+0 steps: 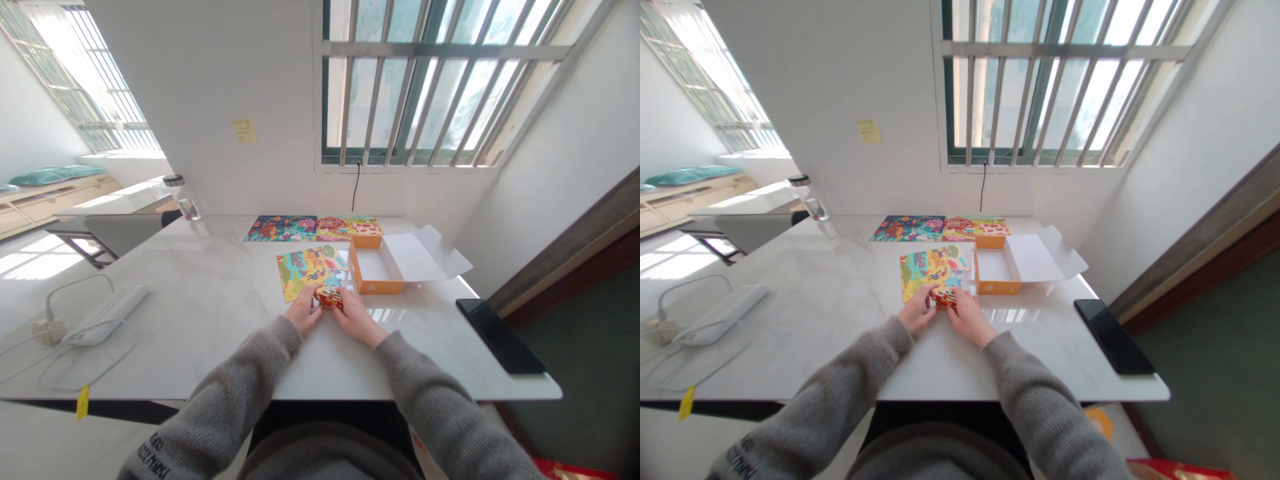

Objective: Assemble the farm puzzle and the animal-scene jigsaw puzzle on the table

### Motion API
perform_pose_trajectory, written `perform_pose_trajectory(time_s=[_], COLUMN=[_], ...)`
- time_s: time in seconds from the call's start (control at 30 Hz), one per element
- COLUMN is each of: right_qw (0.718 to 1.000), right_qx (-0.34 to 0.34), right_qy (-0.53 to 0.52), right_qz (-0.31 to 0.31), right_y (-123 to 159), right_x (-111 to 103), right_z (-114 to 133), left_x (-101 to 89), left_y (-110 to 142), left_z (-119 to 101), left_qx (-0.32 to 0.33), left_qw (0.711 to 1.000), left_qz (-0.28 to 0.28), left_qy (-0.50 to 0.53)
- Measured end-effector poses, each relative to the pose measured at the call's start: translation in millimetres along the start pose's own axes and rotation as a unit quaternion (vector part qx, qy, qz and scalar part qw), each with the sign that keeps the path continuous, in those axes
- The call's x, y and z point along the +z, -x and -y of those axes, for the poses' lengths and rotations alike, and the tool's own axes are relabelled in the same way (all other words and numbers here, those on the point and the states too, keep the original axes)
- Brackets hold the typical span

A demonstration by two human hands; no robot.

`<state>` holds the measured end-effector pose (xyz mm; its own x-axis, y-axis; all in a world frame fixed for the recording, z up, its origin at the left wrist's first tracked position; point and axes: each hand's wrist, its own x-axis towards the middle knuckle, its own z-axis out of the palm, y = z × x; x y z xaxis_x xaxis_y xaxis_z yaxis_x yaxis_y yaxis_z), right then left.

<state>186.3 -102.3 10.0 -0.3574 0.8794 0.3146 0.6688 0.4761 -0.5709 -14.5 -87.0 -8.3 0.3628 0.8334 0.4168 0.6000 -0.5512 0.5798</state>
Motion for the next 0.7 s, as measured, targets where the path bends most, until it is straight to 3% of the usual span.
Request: perform_pose_trajectory(time_s=[0.13,0.3,0.4,0.57,0.7], right_qw=[0.999,0.999,0.999,0.999,0.999], right_qx=[0.026,0.027,0.023,0.023,0.026], right_qy=[-0.019,-0.012,-0.02,-0.035,-0.028], right_qz=[-0.02,-0.033,-0.028,-0.024,-0.021], right_y=[-1,-1,-1,-1,-1], right_x=[-7,-8,-8,-9,-9], right_z=[-4,-7,-7,-7,-7], left_x=[-34.3,-66.1,-70.9,-69.4,-63.8], left_y=[3,-5,-18,-29,-29], left_z=[36,71,73,62,52], left_qx=[-0.003,0.02,0.044,0.064,0.045], left_qw=[0.989,0.969,0.96,0.95,0.915], left_qz=[-0.009,0.096,0.138,0.151,0.203], left_qy=[-0.144,-0.227,-0.238,-0.264,-0.345])
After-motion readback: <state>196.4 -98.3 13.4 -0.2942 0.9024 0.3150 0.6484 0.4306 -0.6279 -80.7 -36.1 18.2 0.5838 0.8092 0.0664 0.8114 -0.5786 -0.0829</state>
